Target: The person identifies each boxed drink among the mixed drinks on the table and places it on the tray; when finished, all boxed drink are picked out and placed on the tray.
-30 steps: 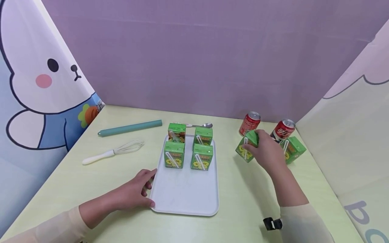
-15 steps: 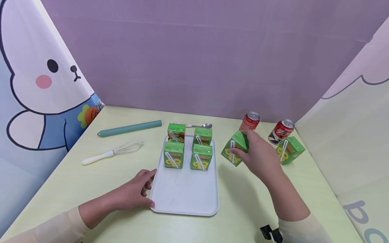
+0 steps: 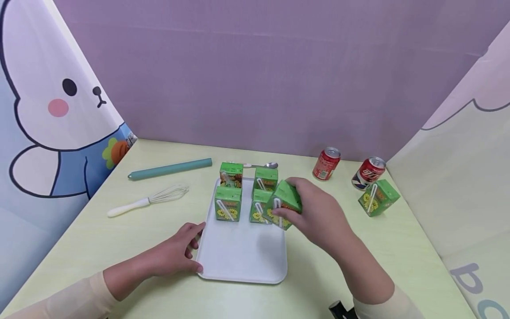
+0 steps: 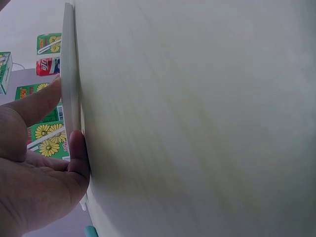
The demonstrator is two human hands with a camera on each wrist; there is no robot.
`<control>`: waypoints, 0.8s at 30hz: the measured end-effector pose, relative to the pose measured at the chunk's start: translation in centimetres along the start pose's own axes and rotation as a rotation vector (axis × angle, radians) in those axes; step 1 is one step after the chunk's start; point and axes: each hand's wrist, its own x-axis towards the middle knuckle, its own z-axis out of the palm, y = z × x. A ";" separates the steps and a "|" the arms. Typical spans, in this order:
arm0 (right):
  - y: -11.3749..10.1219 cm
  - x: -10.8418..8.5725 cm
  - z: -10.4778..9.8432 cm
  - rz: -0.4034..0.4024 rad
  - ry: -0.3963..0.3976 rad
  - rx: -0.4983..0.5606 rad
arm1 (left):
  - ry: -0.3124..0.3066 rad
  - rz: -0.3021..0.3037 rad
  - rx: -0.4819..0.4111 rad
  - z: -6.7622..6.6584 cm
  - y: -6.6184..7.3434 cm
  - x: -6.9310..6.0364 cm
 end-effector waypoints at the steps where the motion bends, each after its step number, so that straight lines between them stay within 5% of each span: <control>1: -0.4 0.0 0.2 -0.012 -0.010 0.004 | 0.001 -0.002 0.001 0.0 0.0 0.0; 10: -3.0 0.4 2.7 -0.041 -0.113 0.015 | 0.002 0.001 0.002 0.0 -0.2 0.1; 24: -5.3 1.1 8.4 -0.226 -0.187 -0.009 | 0.002 0.008 -0.007 0.0 -0.1 0.1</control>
